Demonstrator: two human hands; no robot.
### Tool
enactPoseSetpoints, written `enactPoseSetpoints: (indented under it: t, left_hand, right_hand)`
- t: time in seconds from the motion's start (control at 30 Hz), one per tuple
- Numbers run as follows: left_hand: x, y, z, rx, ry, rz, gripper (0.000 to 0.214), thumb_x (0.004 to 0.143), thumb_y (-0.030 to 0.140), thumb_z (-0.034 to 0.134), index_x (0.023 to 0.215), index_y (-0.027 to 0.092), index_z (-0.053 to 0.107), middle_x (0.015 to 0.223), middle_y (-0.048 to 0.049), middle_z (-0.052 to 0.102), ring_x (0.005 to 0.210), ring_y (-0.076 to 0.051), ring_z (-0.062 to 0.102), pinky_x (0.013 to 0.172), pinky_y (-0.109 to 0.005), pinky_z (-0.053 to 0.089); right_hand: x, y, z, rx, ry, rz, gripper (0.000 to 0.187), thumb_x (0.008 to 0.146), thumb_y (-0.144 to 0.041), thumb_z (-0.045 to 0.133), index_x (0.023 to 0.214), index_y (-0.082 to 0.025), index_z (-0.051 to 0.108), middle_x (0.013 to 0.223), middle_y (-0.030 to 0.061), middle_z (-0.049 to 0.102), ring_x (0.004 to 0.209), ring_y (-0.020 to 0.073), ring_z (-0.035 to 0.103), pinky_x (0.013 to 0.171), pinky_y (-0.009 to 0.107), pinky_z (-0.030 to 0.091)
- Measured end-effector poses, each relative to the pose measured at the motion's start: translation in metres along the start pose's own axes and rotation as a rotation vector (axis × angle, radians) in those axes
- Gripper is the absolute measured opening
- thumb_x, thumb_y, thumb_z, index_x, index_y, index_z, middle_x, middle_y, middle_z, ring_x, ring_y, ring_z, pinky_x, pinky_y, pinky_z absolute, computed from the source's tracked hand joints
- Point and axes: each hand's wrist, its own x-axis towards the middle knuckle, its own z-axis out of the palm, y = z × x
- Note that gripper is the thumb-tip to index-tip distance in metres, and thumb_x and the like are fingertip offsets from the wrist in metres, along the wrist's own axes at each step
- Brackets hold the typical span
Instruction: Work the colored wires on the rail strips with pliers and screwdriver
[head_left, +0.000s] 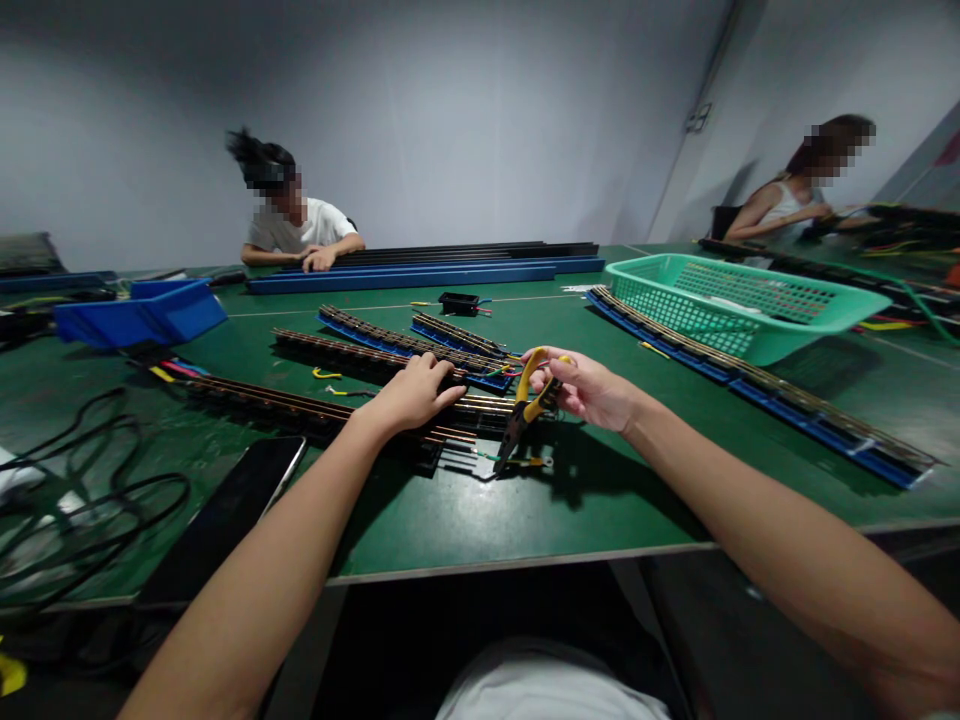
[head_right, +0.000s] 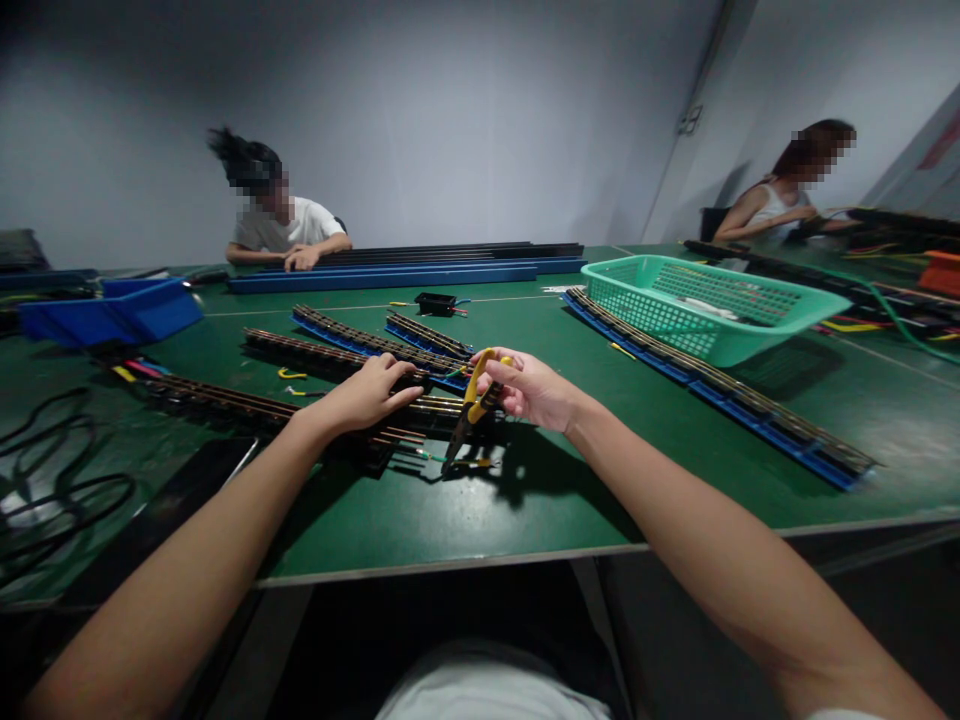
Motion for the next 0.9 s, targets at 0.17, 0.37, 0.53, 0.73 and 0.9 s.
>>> enactPoseSetpoints:
  t: [0.17, 0.37, 0.53, 0.73, 0.9]
  left_hand:
    - [0.0, 0.001, -0.002, 0.0, -0.008, -0.004, 0.05, 0.099, 0.048, 0.046, 0.132, 0.013, 0.057, 0.12, -0.0164, 0.055, 0.112, -0.031, 0.054, 0.098, -0.043, 0.046]
    - [0.0, 0.001, -0.001, 0.0, -0.002, -0.005, 0.05, 0.098, 0.049, 0.045, 0.132, 0.013, 0.057, 0.12, -0.0166, 0.055, 0.113, -0.031, 0.054, 0.098, -0.043, 0.046]
    - [-0.001, 0.0, 0.0, -0.003, 0.012, 0.013, 0.048, 0.098, 0.049, 0.045, 0.129, 0.014, 0.058, 0.118, -0.0153, 0.057, 0.11, -0.03, 0.054, 0.098, -0.043, 0.046]
    - [0.0, -0.001, 0.001, -0.012, 0.019, 0.012, 0.048, 0.098, 0.049, 0.046, 0.128, 0.015, 0.058, 0.118, -0.0155, 0.056, 0.11, -0.031, 0.054, 0.096, -0.044, 0.047]
    - [0.0, -0.002, 0.002, -0.014, 0.02, 0.006, 0.048, 0.098, 0.05, 0.046, 0.129, 0.015, 0.058, 0.117, -0.0152, 0.056, 0.111, -0.031, 0.054, 0.096, -0.043, 0.046]
  right_hand:
    - [0.0, 0.006, 0.008, -0.099, 0.168, -0.054, 0.066, 0.05, -0.061, 0.089, 0.089, -0.017, 0.059, 0.059, -0.0071, 0.061, 0.032, 0.0024, 0.044, 0.028, 0.013, 0.035]
    - [-0.001, 0.014, 0.016, -0.251, 0.363, -0.042, 0.054, 0.067, -0.069, 0.074, 0.078, -0.02, 0.053, 0.041, -0.0115, 0.04, 0.028, 0.0033, 0.032, 0.026, 0.013, 0.023]
    - [-0.003, 0.014, 0.02, -0.329, 0.385, -0.114, 0.048, 0.072, -0.064, 0.071, 0.079, -0.021, 0.052, 0.042, -0.0096, 0.045, 0.027, 0.0059, 0.037, 0.024, 0.015, 0.026]
    - [-0.005, 0.014, 0.022, -0.245, 0.252, -0.237, 0.035, 0.073, -0.046, 0.07, 0.091, -0.02, 0.054, 0.05, -0.0088, 0.053, 0.029, 0.0074, 0.044, 0.029, 0.017, 0.035]
    - [-0.013, 0.012, 0.026, -0.345, 0.116, -0.348, 0.037, 0.076, -0.036, 0.072, 0.106, -0.021, 0.057, 0.067, -0.0046, 0.06, 0.048, 0.0088, 0.054, 0.038, 0.017, 0.043]
